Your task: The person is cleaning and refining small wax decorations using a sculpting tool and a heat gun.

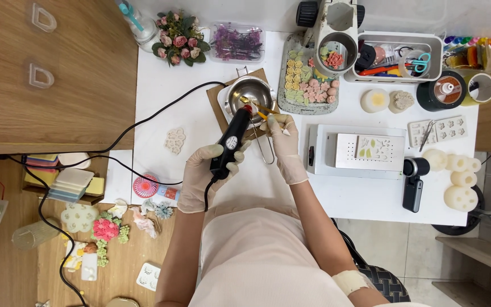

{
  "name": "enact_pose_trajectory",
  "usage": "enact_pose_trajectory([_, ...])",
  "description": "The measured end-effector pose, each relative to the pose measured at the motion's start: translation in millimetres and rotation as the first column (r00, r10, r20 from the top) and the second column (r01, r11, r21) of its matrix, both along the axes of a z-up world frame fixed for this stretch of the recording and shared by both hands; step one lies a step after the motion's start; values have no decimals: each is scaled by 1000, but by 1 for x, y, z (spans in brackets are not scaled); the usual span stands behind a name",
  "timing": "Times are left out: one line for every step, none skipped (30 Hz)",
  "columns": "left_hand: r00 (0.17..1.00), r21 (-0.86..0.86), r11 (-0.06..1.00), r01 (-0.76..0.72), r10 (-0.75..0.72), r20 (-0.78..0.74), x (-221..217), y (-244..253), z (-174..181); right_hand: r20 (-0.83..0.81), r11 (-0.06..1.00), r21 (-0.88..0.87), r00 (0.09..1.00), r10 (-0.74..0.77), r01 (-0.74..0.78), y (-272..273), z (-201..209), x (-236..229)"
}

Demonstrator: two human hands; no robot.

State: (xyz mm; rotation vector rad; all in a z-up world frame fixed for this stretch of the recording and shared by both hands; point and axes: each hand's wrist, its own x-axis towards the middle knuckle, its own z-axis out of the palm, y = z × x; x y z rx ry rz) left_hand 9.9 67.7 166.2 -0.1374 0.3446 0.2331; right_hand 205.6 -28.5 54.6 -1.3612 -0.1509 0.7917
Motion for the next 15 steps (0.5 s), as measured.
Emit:
enact_pose_trajectory([1000,1,1000,0,0,1,0,-1,3,1,1000,1,1000,0,0,0,-1,0])
enact_pose_trajectory([1000,2,1000,5,-5,1,0,-2,5,13,1000,3,1000,4,-4,0,-2,0])
enact_pose_trajectory([1000,4,1000,11,-11,0,0,-2,8,25,1000,5,1000,8,-8,0,-4,-1])
enact_pose_trajectory([1000,4,1000,10,-10,0,-1,-3,7,24,1000,5,1000,8,-9,0,-3,-2])
enact_pose_trajectory([1000,7,1000,20,-21,17,-1,-3,6,29,1000,8,999,12,-12,0,-3,-3])
enact_pose_trajectory([999,9,999,31,-31,36,-1,-4,5,36,1000,10,999,15,-15,0,-3,-3])
enact_pose_trajectory([999,10,999,31,-31,37,0,-4,4,37,1000,10,999,15,-16,0,-3,-3])
enact_pose_trajectory([999,13,1000,27,-27,29,1,-4,2,41,1000,13,999,20,-21,0,-3,-4])
enact_pose_trajectory([999,16,1000,23,-23,22,1,-4,1,45,1000,15,999,25,-26,-1,-4,-4])
enact_pose_trajectory([999,13,1000,25,-25,22,2,-3,1,45,1000,13,999,24,-24,-2,-3,-4])
enact_pose_trajectory([1000,5,1000,23,-23,19,4,-3,1,55,1000,14,998,25,-26,-3,-3,-4])
enact_pose_trajectory([1000,-2,1000,20,-20,16,5,-2,1,66,999,17,997,27,-28,-3,-2,-4])
enact_pose_trajectory([1000,-3,1000,21,-21,16,6,-2,3,65,999,17,998,26,-27,-4,-2,-4])
enact_pose_trajectory([1000,-7,1000,14,-14,15,6,-1,4,97,999,9,995,33,-34,-5,-2,-3])
enact_pose_trajectory([1000,-11,1000,7,-6,14,6,-1,6,128,999,2,991,39,-40,-5,-1,-3])
